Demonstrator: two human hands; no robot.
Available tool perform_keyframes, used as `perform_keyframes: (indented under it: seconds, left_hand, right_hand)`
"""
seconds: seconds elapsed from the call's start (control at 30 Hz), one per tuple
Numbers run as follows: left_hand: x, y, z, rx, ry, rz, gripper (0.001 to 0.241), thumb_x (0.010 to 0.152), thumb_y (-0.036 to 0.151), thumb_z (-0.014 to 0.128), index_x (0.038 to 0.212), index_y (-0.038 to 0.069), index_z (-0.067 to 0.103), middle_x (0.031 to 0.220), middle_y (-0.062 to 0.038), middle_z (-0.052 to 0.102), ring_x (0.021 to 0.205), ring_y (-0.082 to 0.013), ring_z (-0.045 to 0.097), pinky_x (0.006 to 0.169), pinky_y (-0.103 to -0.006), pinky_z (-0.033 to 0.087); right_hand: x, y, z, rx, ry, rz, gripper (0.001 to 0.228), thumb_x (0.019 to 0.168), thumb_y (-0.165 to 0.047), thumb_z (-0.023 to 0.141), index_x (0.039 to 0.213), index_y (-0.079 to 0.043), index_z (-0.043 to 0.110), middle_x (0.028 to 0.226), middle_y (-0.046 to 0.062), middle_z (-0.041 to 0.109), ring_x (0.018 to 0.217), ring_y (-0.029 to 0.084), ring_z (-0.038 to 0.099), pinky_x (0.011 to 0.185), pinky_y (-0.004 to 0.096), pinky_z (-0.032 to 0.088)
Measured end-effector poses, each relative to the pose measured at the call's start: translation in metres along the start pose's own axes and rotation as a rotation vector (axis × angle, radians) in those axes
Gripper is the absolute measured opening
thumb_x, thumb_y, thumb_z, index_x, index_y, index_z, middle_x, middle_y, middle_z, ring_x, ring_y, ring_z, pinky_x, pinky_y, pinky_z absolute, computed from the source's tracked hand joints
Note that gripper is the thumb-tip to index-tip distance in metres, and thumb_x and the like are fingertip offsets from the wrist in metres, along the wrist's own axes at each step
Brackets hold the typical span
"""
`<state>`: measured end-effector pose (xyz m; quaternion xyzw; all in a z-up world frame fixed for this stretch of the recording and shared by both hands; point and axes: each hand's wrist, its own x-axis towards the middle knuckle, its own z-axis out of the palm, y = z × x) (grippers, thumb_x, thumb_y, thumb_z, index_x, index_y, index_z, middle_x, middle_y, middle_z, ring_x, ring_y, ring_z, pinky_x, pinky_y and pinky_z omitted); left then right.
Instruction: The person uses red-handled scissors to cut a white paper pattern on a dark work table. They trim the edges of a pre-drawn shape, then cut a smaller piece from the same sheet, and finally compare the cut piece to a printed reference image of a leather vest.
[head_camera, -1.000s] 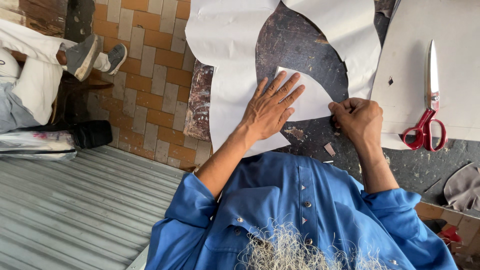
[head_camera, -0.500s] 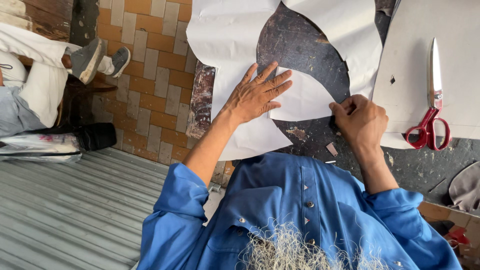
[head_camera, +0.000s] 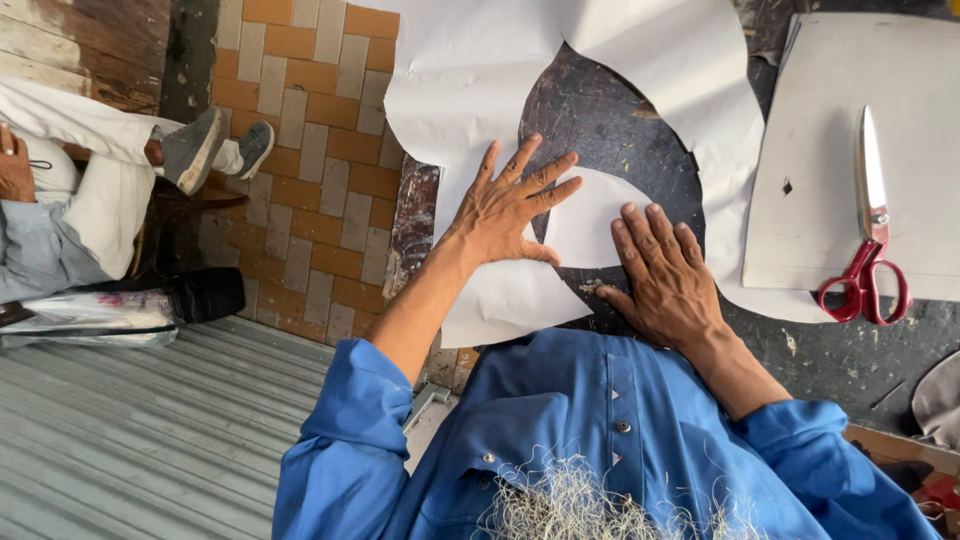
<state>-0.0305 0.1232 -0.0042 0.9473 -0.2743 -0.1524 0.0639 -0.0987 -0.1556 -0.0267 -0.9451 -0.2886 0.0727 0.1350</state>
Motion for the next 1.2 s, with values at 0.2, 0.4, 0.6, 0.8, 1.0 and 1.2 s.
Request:
perform_keyframes:
  seconds: [0.2, 0.4, 0.6, 0.8, 1.0, 1.2]
  left_hand:
    - [-0.002, 0.009, -0.011, 0.055, -0.013, -0.053, 0.115, 0.057, 0.087, 0.065, 0.157, 0.042, 0.031, 0.169, 0.008, 0.009, 0.155, -0.03, 0.001, 0.125, -0.0633, 0.003]
    - [0.014, 0.061, 0.001, 0.167, 0.096, -0.225, 0.072, 0.096, 0.059, 0.057, 0.152, 0.016, 0.042, 0.169, -0.002, 0.017, 0.155, -0.032, 0.009, 0.127, -0.0591, 0.01]
    - [0.019, 0.108, 0.008, -0.311, 0.246, -0.634, 0.053, 0.095, 0.019, 0.069, 0.145, 0.011, 0.053, 0.144, -0.015, 0.045, 0.129, -0.0358, 0.049, 0.097, -0.0515, 0.051]
    - [0.022, 0.111, 0.016, -0.533, 0.537, -0.784, 0.065, 0.083, 0.016, 0.077, 0.14, 0.003, 0.048, 0.124, -0.024, 0.052, 0.095, -0.0417, 0.067, 0.079, -0.0483, 0.06]
    - [0.009, 0.1, 0.022, -0.768, 0.453, -0.748, 0.03, 0.093, 0.031, 0.073, 0.105, 0.003, 0.069, 0.098, -0.013, 0.075, 0.092, -0.0304, 0.074, 0.08, -0.0451, 0.057]
    - [-0.016, 0.107, -0.004, -0.964, 0.546, -0.56, 0.027, 0.088, 0.026, 0.076, 0.102, 0.004, 0.07, 0.093, -0.007, 0.075, 0.088, -0.0239, 0.074, 0.079, -0.0401, 0.057]
  right_hand:
    - [-0.026, 0.01, -0.009, -0.004, 0.029, 0.087, 0.096, 0.088, -0.068, 0.045, 0.159, -0.005, 0.024, 0.168, 0.014, 0.019, 0.154, 0.032, 0.016, 0.123, 0.05, 0.016]
    - [-0.041, 0.016, -0.016, -0.142, 0.021, 0.09, 0.09, 0.087, -0.061, 0.058, 0.153, -0.004, 0.038, 0.163, 0.016, 0.033, 0.149, 0.034, 0.032, 0.116, 0.049, 0.029]
    - [-0.003, 0.033, -0.031, 0.137, 0.235, 0.118, 0.036, 0.084, -0.028, 0.089, 0.101, -0.007, 0.067, 0.106, 0.012, 0.068, 0.1, 0.034, 0.063, 0.092, 0.045, 0.052]
    - [0.013, 0.031, -0.044, 0.222, 0.181, 0.163, 0.061, 0.076, -0.028, 0.09, 0.123, -0.002, 0.06, 0.113, 0.019, 0.062, 0.097, 0.038, 0.064, 0.08, 0.048, 0.055]
    - [0.013, 0.041, -0.053, 0.216, 0.363, 0.03, 0.094, 0.058, -0.035, 0.094, 0.135, 0.004, 0.056, 0.121, 0.021, 0.054, 0.101, 0.042, 0.062, 0.074, 0.05, 0.055]
    - [0.015, 0.062, -0.051, 0.457, -0.021, 0.021, 0.028, 0.083, -0.028, 0.087, 0.099, -0.005, 0.081, 0.09, 0.01, 0.075, 0.076, 0.024, 0.07, 0.073, 0.039, 0.055]
